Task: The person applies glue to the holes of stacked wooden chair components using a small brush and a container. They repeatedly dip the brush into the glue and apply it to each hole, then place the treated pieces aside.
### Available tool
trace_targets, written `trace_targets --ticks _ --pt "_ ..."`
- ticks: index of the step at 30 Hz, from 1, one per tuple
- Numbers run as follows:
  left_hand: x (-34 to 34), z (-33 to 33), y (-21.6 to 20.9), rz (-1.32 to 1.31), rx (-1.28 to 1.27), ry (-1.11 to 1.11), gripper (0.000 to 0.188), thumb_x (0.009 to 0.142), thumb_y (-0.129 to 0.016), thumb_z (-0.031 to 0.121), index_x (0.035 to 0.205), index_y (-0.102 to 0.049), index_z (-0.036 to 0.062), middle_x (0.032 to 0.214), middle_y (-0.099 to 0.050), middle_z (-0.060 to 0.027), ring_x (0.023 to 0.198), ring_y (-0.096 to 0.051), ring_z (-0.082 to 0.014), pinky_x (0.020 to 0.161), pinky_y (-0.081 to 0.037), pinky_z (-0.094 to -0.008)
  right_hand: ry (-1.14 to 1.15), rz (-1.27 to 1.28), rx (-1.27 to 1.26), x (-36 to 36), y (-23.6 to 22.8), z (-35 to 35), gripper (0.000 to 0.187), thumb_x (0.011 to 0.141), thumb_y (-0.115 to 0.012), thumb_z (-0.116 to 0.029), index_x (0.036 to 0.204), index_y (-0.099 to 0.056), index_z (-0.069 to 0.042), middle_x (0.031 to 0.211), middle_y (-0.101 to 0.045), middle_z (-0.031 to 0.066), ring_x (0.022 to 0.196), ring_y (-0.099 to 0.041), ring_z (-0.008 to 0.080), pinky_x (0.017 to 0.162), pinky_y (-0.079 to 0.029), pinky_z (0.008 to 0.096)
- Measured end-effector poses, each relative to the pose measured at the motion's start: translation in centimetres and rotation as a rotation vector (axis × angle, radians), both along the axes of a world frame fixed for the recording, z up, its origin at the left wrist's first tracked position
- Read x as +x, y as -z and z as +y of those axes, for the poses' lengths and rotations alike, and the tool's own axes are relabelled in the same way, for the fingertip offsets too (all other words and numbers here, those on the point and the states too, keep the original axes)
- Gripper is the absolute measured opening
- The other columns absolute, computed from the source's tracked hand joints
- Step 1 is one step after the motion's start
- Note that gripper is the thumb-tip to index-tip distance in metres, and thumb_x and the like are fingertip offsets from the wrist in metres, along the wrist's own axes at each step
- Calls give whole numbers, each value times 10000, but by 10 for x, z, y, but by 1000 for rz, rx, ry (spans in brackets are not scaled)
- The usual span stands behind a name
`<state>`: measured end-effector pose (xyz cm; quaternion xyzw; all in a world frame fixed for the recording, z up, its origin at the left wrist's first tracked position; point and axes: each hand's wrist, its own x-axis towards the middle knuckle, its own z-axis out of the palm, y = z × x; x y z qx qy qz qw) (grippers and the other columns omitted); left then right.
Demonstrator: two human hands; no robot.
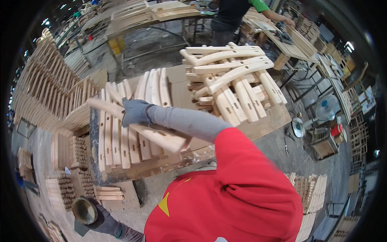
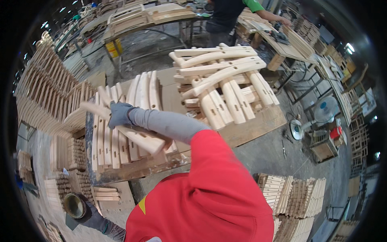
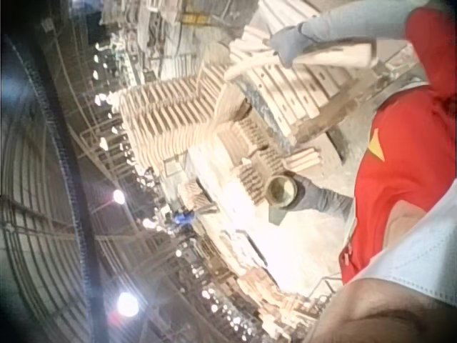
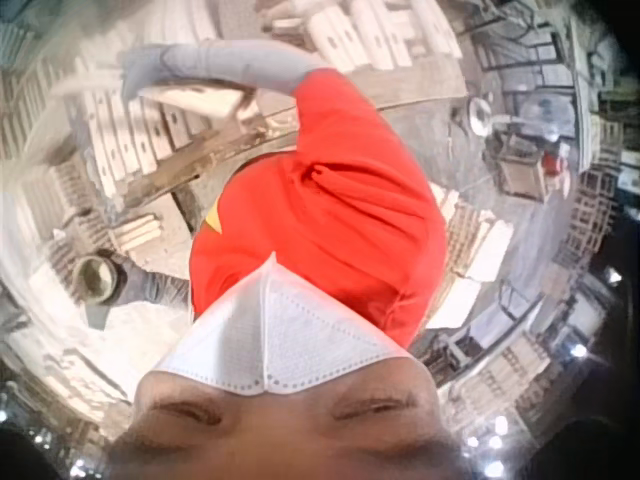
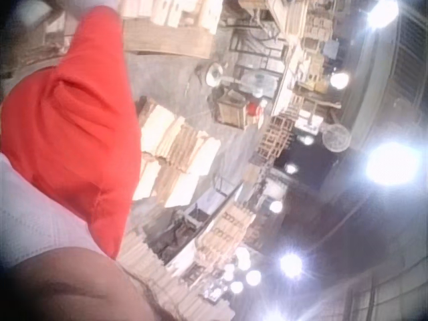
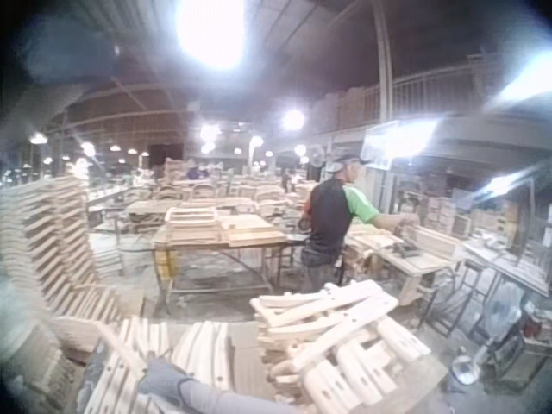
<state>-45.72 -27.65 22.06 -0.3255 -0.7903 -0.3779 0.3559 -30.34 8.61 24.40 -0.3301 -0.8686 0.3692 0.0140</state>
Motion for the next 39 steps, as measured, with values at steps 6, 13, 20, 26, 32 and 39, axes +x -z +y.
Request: trace_targets --ticks 6,13,20,26,32,39 --pt "54 55 -9 -35 128 126 514 773 -743 75 1212 -510 -53 1172 -604 -149 1037 -604 -230 910 -494 -318 -228 -94 649 189 -68 -18 860 628 -710 -174 1331 -285 80 1093 -511 237 929 -582 389 784 -484 451" --pt "133 107 -6 -203 74 341 528 772 -726 27 1227 -468 -47 1192 -583 -148 1070 -587 -215 919 -495 -321 -225 -288 661 399 -56 20 811 676 -653 -99 1389 -281 8 1164 -491 185 1062 -508 351 906 -393 444" --pt "174 139 -26 -142 97 347 540 781 -729 67 1241 -462 -27 1203 -571 -134 1093 -571 -218 943 -464 -331 -243 -468 431 468 -18 74 866 647 -705 -173 1390 -297 5 1187 -496 196 1095 -496 358 934 -400 431" --pt "160 126 -7 -614 535 723 614 755 -697 -44 1288 -393 -31 1249 -517 -169 1123 -548 -262 971 -481 -385 -58 -386 563 450 -13 87 654 709 -665 -183 1273 -417 39 1317 -444 243 1209 -441 373 1014 -377 416" --pt "135 107 -17 -426 420 504 698 723 -748 -9 1308 -370 -13 1266 -498 -140 1154 -515 -212 986 -436 -337 -51 -158 621 391 -40 36 672 768 -714 -253 1334 -415 -47 1291 -499 184 1180 -481 350 955 -419 416" --pt "90 66 -13 -299 374 326 778 691 -775 -14 1327 -327 -6 1311 -446 -137 1182 -478 -211 1011 -410 -338 -77 176 478 207 -27 -56 495 875 -605 -244 1294 -430 -46 1161 -580 196 937 -608 384 772 -509 440"
